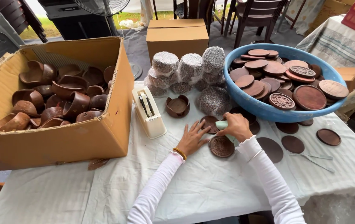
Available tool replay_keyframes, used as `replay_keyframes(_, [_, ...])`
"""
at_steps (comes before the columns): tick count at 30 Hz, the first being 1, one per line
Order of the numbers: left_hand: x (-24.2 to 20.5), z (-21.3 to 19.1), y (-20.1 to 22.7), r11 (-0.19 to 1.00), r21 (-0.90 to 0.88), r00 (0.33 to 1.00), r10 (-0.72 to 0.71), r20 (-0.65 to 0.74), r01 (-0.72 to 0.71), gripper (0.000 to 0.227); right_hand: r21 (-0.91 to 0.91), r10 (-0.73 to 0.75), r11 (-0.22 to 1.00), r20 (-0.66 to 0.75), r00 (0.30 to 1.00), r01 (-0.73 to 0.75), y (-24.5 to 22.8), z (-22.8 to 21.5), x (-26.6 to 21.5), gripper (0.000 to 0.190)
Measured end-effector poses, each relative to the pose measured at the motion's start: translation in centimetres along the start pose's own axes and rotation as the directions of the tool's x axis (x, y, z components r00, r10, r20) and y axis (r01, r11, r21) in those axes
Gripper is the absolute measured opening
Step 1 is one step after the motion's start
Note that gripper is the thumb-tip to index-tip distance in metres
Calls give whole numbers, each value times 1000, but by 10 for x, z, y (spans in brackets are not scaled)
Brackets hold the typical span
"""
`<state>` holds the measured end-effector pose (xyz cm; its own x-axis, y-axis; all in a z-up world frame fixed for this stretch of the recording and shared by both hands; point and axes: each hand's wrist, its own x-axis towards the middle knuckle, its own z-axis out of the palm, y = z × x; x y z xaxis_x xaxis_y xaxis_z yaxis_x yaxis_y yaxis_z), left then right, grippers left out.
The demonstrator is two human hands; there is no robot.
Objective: The person sands the edges and surfaces of small, round wooden discs using a green sanding block. They pick up discs from a blue basin, sand them on a white tablecloth, and place the finished pieces into a cardboard box.
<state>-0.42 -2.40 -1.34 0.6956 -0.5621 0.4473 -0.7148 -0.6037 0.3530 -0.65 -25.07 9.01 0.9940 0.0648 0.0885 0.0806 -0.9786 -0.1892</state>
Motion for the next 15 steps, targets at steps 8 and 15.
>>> replay_keyframes(8, [5,11,2,980,136,985,-154,77,143,44,140,-12,989,-258,966,50,-3,-37,-3,59])
replay_keyframes(15, [4,-43,21,848,375,845,-479,238,375,56,311,-106,925,-339,935,218,-70,-92,0,55])
